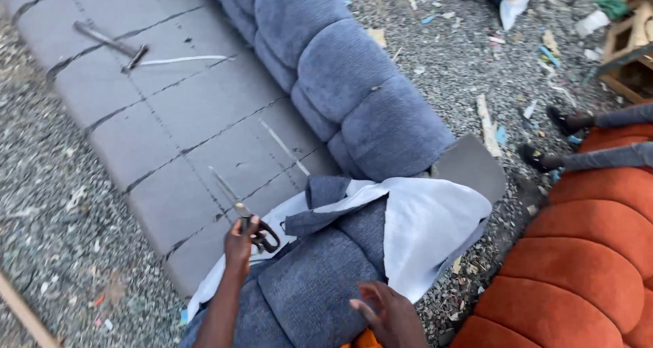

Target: Trimming excess fabric and lining material from a sofa during the reupholstery process using scissors.

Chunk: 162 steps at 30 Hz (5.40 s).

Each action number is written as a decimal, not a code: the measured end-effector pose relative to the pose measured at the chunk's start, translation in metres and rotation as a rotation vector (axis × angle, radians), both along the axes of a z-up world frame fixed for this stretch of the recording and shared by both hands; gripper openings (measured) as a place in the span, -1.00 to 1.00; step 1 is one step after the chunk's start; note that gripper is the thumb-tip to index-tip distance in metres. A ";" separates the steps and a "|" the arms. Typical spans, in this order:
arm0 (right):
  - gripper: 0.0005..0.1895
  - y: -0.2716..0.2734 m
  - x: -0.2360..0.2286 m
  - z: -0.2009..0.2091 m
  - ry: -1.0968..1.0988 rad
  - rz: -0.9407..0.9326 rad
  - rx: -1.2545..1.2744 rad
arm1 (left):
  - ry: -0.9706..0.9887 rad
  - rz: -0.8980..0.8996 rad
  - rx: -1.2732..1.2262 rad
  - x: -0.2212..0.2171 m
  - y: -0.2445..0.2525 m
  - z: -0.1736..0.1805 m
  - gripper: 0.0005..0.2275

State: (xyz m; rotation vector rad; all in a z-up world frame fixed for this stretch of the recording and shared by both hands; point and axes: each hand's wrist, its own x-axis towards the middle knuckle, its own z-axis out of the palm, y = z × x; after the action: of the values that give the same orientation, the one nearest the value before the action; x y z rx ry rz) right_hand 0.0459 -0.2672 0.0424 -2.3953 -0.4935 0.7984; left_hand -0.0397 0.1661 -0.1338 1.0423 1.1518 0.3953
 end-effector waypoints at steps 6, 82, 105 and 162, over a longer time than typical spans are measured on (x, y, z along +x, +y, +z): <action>-0.47 -0.030 0.003 0.038 0.121 -0.100 -0.049 | 0.596 0.038 0.537 0.011 0.061 -0.050 -0.41; -0.63 -0.101 0.609 -0.101 -0.823 0.037 0.130 | 0.313 -0.742 0.901 0.326 -0.343 0.099 -0.36; -0.55 -0.059 0.144 0.053 0.219 0.500 -0.452 | 0.118 -0.688 1.103 0.168 -0.177 -0.022 -0.59; -0.65 -0.078 0.071 0.119 0.420 -0.887 -0.040 | -0.314 -0.754 1.040 0.211 -0.192 0.054 -0.67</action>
State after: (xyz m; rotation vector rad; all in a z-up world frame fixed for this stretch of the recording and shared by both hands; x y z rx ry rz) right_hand 0.1167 -0.3451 0.1615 -2.0589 0.7119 0.8297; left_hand 0.1716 -0.0263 -0.0793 2.1150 0.1400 0.5263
